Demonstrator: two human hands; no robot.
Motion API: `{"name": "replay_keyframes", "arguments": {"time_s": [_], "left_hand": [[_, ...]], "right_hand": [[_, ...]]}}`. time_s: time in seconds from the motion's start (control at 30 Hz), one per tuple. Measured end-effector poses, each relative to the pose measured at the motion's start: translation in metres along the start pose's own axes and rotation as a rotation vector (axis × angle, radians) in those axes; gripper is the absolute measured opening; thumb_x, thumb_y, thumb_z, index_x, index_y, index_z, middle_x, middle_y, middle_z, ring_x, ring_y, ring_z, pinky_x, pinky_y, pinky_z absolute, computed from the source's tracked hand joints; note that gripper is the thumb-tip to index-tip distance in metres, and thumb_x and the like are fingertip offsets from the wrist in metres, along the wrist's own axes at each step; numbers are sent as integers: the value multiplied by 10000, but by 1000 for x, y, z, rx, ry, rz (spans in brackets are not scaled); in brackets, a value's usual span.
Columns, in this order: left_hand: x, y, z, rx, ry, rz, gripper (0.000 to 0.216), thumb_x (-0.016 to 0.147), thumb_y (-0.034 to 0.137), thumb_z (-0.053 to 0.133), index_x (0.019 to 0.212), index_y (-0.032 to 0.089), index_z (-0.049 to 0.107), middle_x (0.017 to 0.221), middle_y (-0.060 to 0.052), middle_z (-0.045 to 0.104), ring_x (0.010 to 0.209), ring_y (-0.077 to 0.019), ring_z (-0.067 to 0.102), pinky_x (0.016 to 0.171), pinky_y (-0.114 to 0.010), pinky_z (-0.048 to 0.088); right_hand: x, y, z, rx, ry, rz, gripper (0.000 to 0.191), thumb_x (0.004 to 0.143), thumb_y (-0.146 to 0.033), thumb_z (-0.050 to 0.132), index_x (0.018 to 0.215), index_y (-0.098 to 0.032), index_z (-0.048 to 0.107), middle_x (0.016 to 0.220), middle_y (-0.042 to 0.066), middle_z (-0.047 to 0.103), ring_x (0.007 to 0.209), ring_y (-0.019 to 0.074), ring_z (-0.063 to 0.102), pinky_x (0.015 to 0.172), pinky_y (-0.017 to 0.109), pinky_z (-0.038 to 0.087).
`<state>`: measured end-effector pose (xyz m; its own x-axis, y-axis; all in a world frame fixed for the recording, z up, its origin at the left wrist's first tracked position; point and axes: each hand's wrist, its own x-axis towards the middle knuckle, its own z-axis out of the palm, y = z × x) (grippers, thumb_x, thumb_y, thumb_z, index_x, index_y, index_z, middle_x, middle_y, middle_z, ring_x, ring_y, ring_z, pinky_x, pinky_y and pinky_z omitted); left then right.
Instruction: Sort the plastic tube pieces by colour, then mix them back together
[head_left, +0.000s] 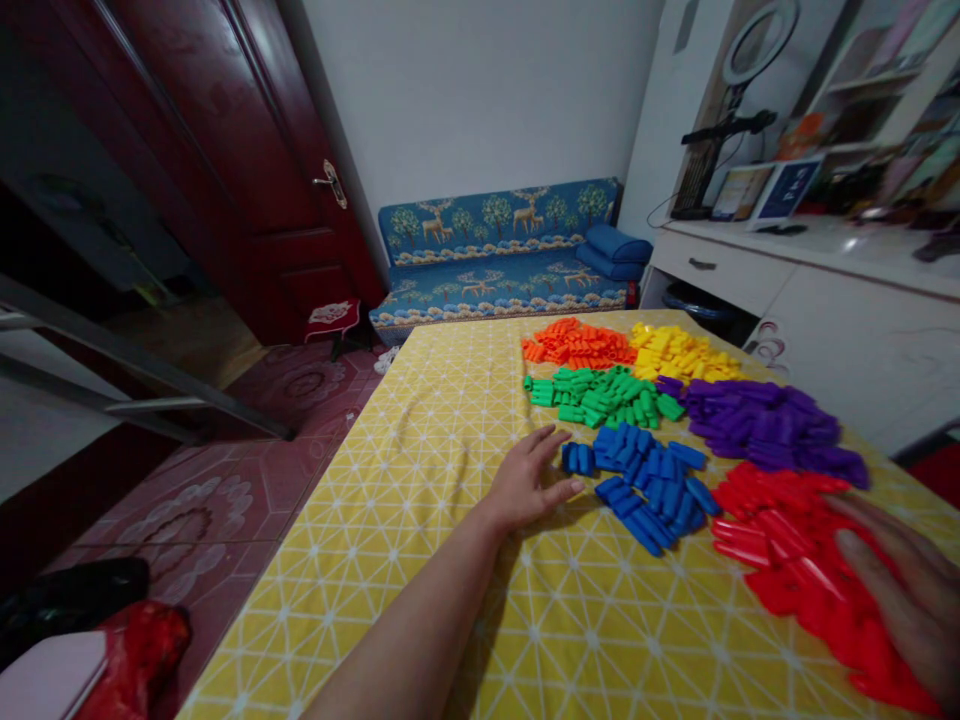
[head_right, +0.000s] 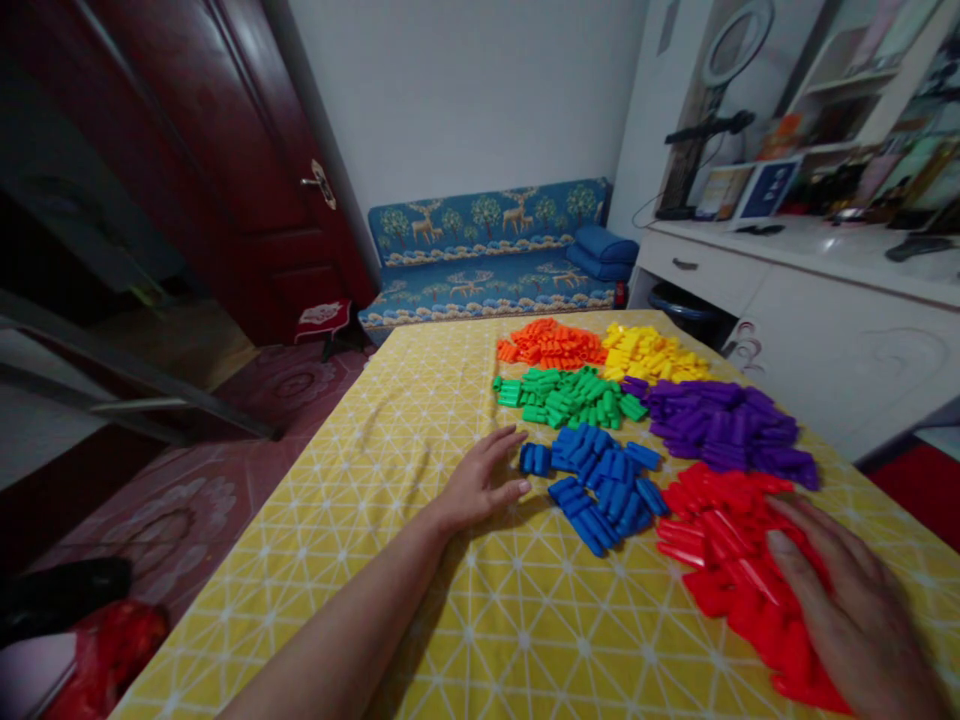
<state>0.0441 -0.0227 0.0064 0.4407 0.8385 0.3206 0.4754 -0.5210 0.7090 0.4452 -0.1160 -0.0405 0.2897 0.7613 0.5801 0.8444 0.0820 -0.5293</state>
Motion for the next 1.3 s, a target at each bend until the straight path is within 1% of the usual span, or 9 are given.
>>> {"name": "replay_keyframes", "arguments": {"time_s": [0.1, 0.37, 0.57, 0.73, 0.8, 0.87, 1.03, 1.17, 1.3], "left_hand": [[0, 1, 0, -2, -9, 18, 677, 830, 579, 596, 1413, 255, 478, 1490, -114, 436, 1362, -308, 422, 1131, -469, 354], [0, -5, -1, -253, 173, -59, 527, 931, 563, 425, 1306, 227, 580, 1351, -113, 567, 1263, -274, 511, 1105, -448, 381], [-2, -28, -25, -383, 399, -258, 558, 922, 611, 399, 1235, 210, 629, 1319, -108, 612, 1266, -276, 523, 1117, -486, 358], [-4, -54, -47, -470, 459, -278, 664, 893, 677, 379, 1199, 154, 650, 1260, -147, 651, 1220, -287, 576, 1085, -449, 403], [-5, -60, -51, -499, 459, -281, 706, 886, 696, 360, 1211, 137, 643, 1253, -160, 654, 1209, -293, 586, 1065, -445, 426], [-5, -61, -52, -487, 444, -280, 698, 888, 688, 369, 1220, 138, 643, 1271, -159, 645, 1219, -296, 580, 1068, -445, 425], [-4, -52, -49, -326, 342, -237, 539, 915, 584, 448, 1251, 209, 642, 1331, -94, 616, 1278, -276, 530, 1124, -439, 366], [-3, -50, -49, -267, 253, -215, 511, 921, 570, 445, 1275, 249, 626, 1347, -72, 607, 1283, -271, 525, 1117, -446, 373], [-3, -52, -49, -277, 221, -221, 519, 928, 580, 405, 1193, 227, 678, 1164, -75, 705, 1122, -257, 626, 1022, -420, 464]], "right_hand": [[1, -33, 18, 32, -138, -56, 473, 866, -586, 432, 1232, -322, 572, 1313, 88, 593, 1231, 302, 539, 1086, 502, 382], [1, -154, 64, 155, -225, -241, 427, 941, -487, 415, 1270, -244, 540, 1330, 67, 570, 1264, 251, 496, 1088, 463, 377], [-18, -230, 110, 269, -362, -286, 436, 947, -451, 443, 1327, -252, 520, 1404, 63, 518, 1357, 254, 399, 1141, 496, 310], [-25, -282, 130, 525, -637, -320, 512, 940, -469, 475, 1399, -243, 487, 1454, 79, 474, 1367, 247, 411, 1115, 455, 375], [-16, -282, 131, 639, -642, -346, 426, 960, -432, 446, 1324, -247, 567, 1384, 69, 548, 1300, 225, 490, 1077, 414, 419], [2, -264, 131, 655, -480, -334, 343, 974, -379, 416, 1160, -241, 669, 1252, 67, 637, 1193, 212, 566, 1033, 397, 444], [55, -179, 137, 150, 1, -121, 305, 907, -400, 498, 979, -194, 712, 1111, 116, 663, 1096, 274, 556, 1004, 484, 394], [58, -160, 146, -99, -65, 59, 395, 885, -485, 509, 1070, -193, 700, 1103, 145, 646, 1071, 320, 540, 923, 530, 421], [30, -203, 154, 122, -255, -191, 365, 892, -465, 531, 1113, -213, 674, 1140, 105, 648, 1097, 271, 561, 965, 449, 435]]}}
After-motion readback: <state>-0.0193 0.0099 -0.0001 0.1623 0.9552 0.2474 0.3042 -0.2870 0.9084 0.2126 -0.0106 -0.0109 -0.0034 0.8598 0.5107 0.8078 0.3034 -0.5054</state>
